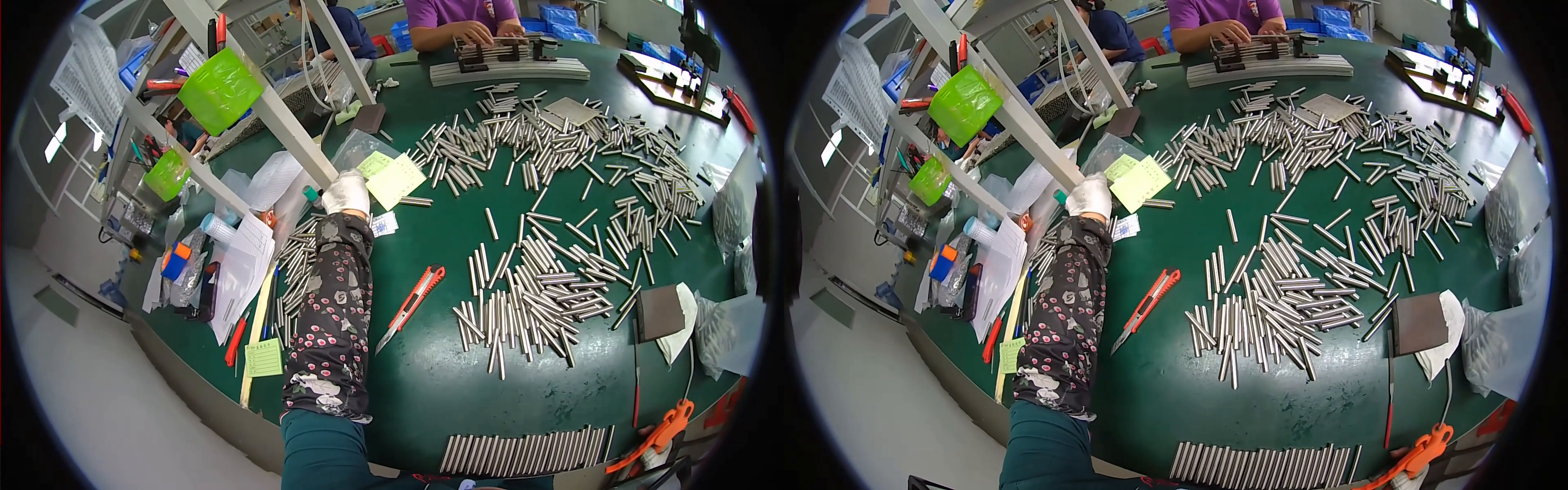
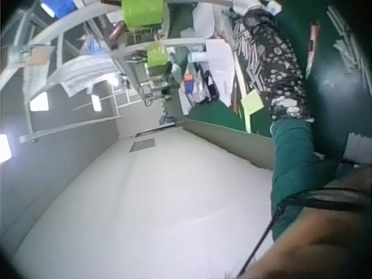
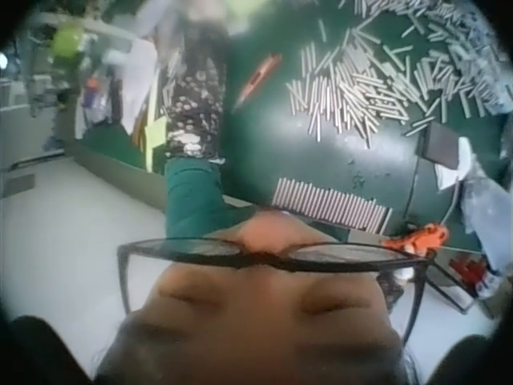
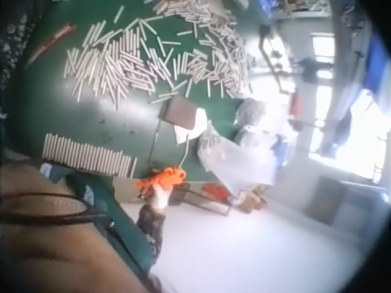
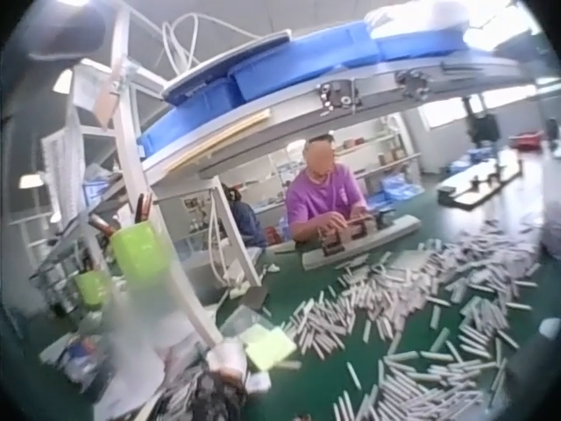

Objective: Sorting and bundling small metal cylindrical pins at a factory workbench.

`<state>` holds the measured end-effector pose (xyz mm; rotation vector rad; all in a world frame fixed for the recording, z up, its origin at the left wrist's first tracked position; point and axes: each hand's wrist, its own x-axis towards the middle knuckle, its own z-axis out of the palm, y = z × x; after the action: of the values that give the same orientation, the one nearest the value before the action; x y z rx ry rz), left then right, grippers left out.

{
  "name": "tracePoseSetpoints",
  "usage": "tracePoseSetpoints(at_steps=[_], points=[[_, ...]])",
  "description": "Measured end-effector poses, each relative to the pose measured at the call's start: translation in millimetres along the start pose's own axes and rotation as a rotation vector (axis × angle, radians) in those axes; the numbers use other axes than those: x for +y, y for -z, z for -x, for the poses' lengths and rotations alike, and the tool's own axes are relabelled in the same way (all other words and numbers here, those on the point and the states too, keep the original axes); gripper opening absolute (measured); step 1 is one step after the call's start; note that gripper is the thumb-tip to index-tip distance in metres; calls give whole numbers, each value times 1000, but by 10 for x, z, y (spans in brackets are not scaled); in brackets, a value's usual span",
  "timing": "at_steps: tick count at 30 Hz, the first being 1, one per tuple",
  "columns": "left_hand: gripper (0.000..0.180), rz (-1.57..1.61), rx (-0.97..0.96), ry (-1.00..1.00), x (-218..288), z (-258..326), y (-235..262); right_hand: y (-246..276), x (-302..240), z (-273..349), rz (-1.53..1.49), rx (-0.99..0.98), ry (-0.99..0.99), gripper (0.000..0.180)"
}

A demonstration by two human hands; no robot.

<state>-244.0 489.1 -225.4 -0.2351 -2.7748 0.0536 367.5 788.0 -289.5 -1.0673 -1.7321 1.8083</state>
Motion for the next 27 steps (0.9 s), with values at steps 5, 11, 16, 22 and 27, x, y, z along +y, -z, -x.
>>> tracePoseSetpoints(at_steps=[5,11,16,22,27], points=[[19,-1,73,-35,22,36,-10,-26,-9,1,-47,-26,-30,43],[17,35,132,-67,18,65,-1,3,-61,61,-107,-62,-52,55],[25,142,67,-151,-44,201,42,-69,-101,44,-147,-122,-94,65],[28,208,181,-321,56,502,330,-154,-254,222,-256,-50,-63,68],[33,52,19,-210,-609,893,623,-150,-276,144,-157,-93,41,78]])
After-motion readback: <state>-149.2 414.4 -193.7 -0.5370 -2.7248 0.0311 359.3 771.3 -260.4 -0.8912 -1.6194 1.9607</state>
